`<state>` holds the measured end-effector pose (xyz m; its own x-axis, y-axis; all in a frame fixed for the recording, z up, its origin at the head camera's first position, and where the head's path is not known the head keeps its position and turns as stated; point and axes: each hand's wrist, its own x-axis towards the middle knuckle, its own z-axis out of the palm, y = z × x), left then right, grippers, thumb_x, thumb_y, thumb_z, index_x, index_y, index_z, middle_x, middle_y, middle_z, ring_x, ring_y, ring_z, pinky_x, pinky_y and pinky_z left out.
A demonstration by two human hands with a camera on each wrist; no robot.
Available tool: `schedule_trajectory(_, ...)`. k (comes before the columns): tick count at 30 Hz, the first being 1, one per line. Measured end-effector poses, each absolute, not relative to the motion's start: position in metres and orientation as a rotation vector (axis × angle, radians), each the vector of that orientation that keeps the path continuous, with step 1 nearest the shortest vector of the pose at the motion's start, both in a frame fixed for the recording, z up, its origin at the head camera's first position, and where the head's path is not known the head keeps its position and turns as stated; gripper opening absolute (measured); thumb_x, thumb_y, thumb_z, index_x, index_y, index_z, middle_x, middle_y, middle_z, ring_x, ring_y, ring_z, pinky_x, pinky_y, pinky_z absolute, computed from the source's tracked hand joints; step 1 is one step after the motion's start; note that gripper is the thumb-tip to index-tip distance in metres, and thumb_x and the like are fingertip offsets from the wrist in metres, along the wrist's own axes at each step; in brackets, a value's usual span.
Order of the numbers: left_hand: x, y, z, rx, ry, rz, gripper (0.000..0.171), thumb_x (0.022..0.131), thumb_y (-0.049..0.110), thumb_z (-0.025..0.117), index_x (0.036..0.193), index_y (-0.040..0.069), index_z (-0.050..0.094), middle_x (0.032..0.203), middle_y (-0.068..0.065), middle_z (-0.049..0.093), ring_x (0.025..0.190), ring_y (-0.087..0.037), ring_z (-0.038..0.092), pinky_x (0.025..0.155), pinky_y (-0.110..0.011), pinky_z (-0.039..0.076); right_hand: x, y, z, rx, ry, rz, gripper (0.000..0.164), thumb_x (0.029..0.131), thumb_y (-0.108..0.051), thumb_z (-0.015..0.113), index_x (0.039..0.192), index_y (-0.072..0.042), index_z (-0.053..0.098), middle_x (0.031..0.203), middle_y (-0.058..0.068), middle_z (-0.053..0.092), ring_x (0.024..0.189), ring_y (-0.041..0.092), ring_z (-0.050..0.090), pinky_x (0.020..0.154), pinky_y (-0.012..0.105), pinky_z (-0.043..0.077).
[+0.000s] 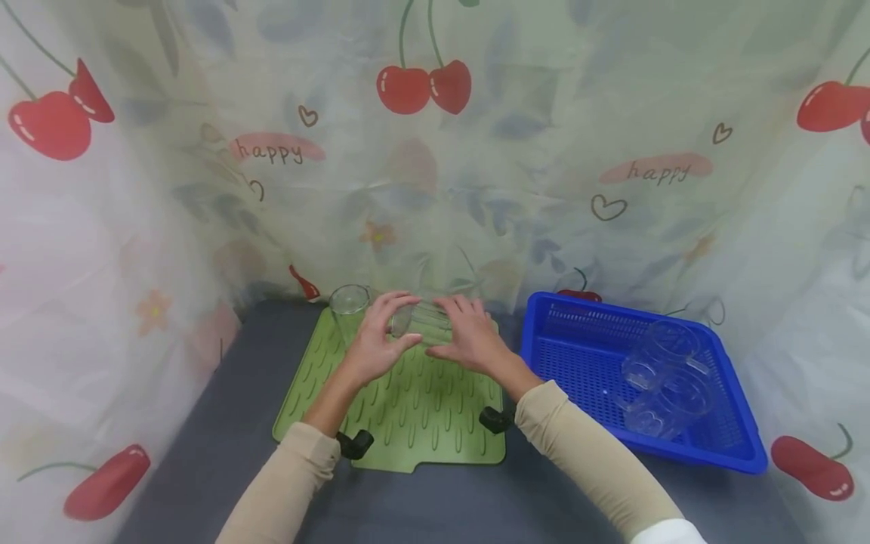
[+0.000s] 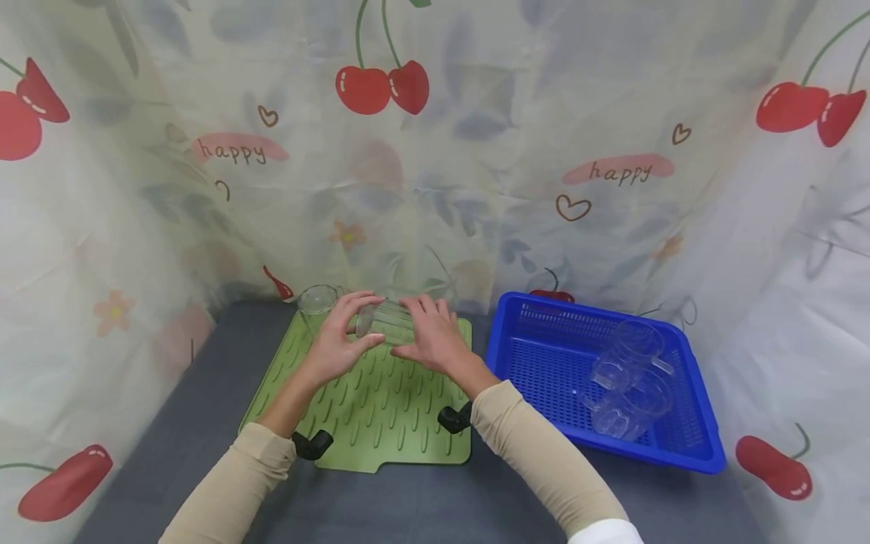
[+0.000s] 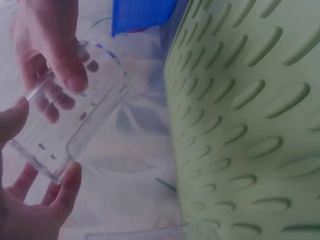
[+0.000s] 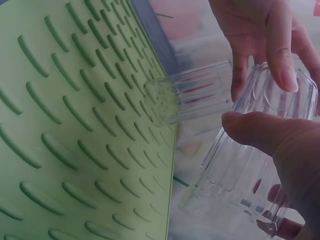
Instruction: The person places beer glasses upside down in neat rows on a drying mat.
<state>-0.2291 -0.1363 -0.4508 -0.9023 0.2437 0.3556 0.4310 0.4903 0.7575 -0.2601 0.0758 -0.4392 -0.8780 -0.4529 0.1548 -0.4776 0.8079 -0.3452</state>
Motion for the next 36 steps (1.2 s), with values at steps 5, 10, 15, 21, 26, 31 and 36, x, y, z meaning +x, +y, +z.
schedule_trajectory(5, -0.233, -0.141, -0.447, -0.633, -2.564, -1.270, 0.063, 0.092, 0.022, 0.077, 0.149, 0.028, 0.050, 0.159, -0.008, 0.038, 0.145, -0.032, 0.038, 0.103, -0.057, 0.050, -0.260, 0.072, -0.438, 0.726, -2.905, 0.529, 0.089, 0.078, -0.054, 0.085, 0.151, -0.019, 0.047, 0.146, 0.008, 0.054, 0.130, 0.036, 0.050, 0.100, 0.055, 0.042)
schedule_trajectory(10, -0.233, -0.149, -0.443, -0.659, -2.562, -1.146, 0.079, 0.087, 0.025, 0.083, 0.155, 0.025, 0.043, 0.161, -0.010, 0.038, 0.148, -0.035, 0.036, 0.116, -0.062, 0.037, -0.259, 0.067, -0.441, 0.707, -2.885, 0.570, 0.089, 0.078, -0.051, 0.085, 0.150, -0.016, 0.048, 0.144, 0.010, 0.056, 0.131, 0.037, 0.051, 0.110, 0.061, 0.041)
schedule_trajectory(15, -0.233, -0.162, -0.435, -0.616, -2.563, -1.100, 0.086, 0.083, 0.027, 0.087, 0.156, 0.022, 0.042, 0.162, -0.011, 0.036, 0.149, -0.036, 0.033, 0.117, -0.063, 0.034, -0.258, 0.062, -0.440, 0.632, -2.893, 0.623, 0.088, 0.079, -0.050, 0.085, 0.151, -0.016, 0.048, 0.143, 0.009, 0.057, 0.130, 0.036, 0.053, 0.109, 0.061, 0.042)
schedule_trajectory(21, -0.234, -0.185, -0.431, -0.505, -2.607, -1.031, 0.102, 0.078, 0.035, 0.090, 0.161, 0.020, 0.031, 0.164, -0.012, 0.034, 0.150, -0.038, 0.030, 0.119, -0.065, 0.025, -0.257, 0.056, -0.440, 0.520, -2.917, 0.712, 0.089, 0.078, -0.049, 0.086, 0.150, -0.015, 0.047, 0.141, 0.007, 0.059, 0.129, 0.032, 0.055, 0.109, 0.058, 0.045)
schedule_trajectory(26, -0.237, -0.211, -0.437, -0.337, -2.723, -1.008, 0.118, 0.077, 0.046, 0.089, 0.165, 0.026, 0.013, 0.169, -0.012, 0.021, 0.156, -0.041, 0.017, 0.122, -0.069, 0.014, -0.261, 0.051, -0.442, 0.481, -2.914, 0.821, 0.083, 0.082, -0.044, 0.084, 0.148, -0.008, 0.047, 0.140, 0.012, 0.058, 0.129, 0.033, 0.056, 0.106, 0.050, 0.051)
schedule_trajectory(31, -0.239, -0.235, -0.450, -0.198, -2.823, -1.009, 0.127, 0.076, 0.051, 0.088, 0.166, 0.024, 0.002, 0.170, -0.019, 0.011, 0.156, -0.047, 0.008, 0.120, -0.072, 0.015, -0.264, 0.047, -0.447, 0.416, -2.910, 0.914, 0.083, 0.084, -0.042, 0.082, 0.148, -0.003, 0.045, 0.143, 0.016, 0.055, 0.132, 0.035, 0.055, 0.109, 0.049, 0.049)
schedule_trajectory(36, -0.240, -0.253, -0.467, -0.125, -2.874, -0.987, 0.127, 0.077, 0.049, 0.088, 0.166, 0.017, 0.003, 0.168, -0.025, 0.011, 0.154, -0.049, 0.011, 0.119, -0.073, 0.011, -0.267, 0.045, -0.454, 0.294, -2.898, 1.054, 0.089, 0.083, -0.039, 0.082, 0.151, 0.000, 0.040, 0.147, 0.021, 0.052, 0.135, 0.038, 0.053, 0.112, 0.050, 0.048)
